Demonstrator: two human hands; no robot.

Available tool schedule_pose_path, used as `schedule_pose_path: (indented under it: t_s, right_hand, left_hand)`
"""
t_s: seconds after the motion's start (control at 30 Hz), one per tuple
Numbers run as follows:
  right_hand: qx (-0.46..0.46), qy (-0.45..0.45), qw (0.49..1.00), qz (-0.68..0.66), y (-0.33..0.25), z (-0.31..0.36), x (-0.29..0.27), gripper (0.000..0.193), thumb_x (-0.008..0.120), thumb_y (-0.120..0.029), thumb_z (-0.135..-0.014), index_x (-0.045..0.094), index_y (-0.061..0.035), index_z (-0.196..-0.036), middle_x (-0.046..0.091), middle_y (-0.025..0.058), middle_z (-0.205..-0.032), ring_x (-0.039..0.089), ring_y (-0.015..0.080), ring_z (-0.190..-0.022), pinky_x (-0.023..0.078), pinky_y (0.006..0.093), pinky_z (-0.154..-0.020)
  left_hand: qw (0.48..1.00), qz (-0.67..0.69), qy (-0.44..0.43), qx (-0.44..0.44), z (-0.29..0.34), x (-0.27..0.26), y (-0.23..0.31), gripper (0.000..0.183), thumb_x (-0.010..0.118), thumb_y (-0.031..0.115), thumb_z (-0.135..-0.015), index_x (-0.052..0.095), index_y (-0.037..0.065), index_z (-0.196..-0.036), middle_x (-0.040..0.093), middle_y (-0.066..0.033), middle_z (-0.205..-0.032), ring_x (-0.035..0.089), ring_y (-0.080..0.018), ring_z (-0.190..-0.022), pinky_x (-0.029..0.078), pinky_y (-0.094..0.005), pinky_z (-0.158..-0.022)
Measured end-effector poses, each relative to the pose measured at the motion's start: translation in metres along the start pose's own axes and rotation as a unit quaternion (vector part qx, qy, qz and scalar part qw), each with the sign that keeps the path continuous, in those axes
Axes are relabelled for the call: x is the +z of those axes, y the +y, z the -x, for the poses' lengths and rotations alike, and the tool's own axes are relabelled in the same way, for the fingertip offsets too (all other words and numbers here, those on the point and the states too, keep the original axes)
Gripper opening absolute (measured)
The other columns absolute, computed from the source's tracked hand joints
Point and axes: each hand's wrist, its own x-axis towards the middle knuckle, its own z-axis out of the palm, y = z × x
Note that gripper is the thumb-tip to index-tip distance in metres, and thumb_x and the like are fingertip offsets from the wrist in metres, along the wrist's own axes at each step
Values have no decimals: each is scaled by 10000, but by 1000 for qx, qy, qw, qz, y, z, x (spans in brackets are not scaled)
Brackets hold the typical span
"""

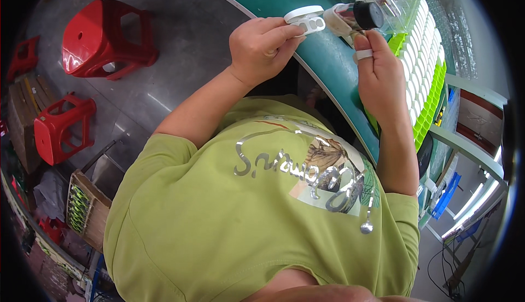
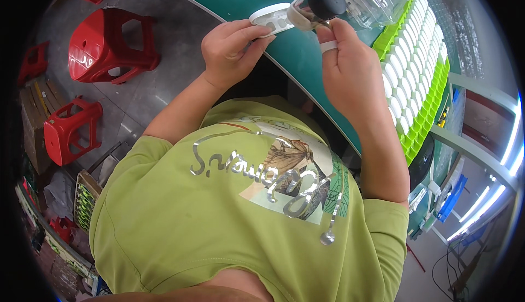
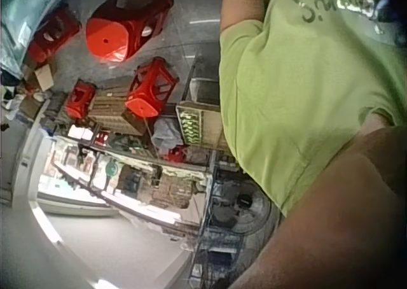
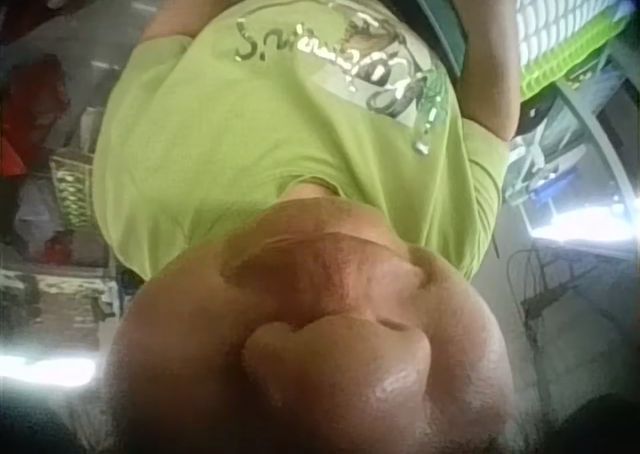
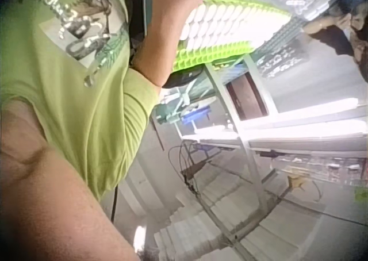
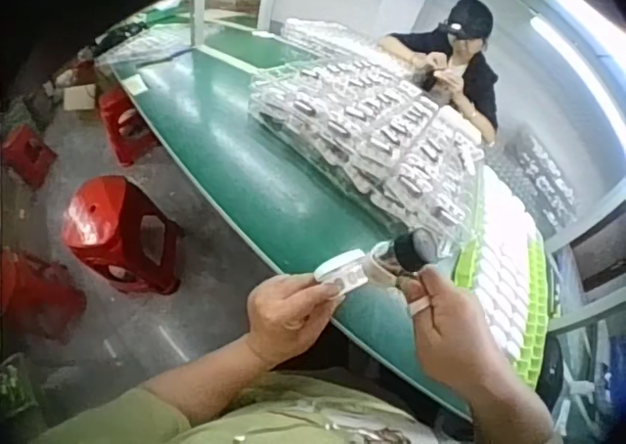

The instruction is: The person assembles small white electronic cases by inserting cylindrical batteries into the case halves and closing them. They repeatedly pick up case halves from a green tray, insert batteries, and place the assembled units into a clear plastic tray. A hammer is briefly used to tap a case closed.

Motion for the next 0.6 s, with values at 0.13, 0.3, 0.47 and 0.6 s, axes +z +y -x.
schedule_pose_path:
  t_s: [0.13,0.3,0.47,0.6]
  right_hand:
    - [12,-23,999,39,5,1,5,272,499,-203,-987,575,-11,-1164,667,272,-914,656,443,-888,506,468,-770]
    - [17,-20,1000,15,5,1,3,258,492,-195,-984,570,-13,-1151,666,271,-915,653,451,-875,507,476,-763]
    - [8,-40,999,25,10,-6,3,305,503,-232,-984,580,-15,-1184,702,206,-937,675,387,-881,510,438,-768]
    - [66,9,991,-118,16,-5,-22,359,480,-300,-1027,598,-2,-1190,644,68,-782,576,144,-719,462,317,-662]
  left_hand:
    - [1000,-3,-2,5,-1,2,1,196,817,94,-696,743,111,-876,715,-63,-824,643,-221,-636,502,-301,-561]
    - [1000,-9,4,-1,0,3,0,194,819,97,-692,747,112,-871,715,-70,-825,647,-220,-637,504,-299,-561]
    - [1000,10,-8,-9,-1,6,4,196,817,91,-703,747,110,-885,716,-71,-827,640,-214,-627,499,-294,-553]
    - [999,22,0,-26,3,4,1,199,817,65,-718,744,98,-900,721,-73,-841,636,-193,-625,495,-274,-554]
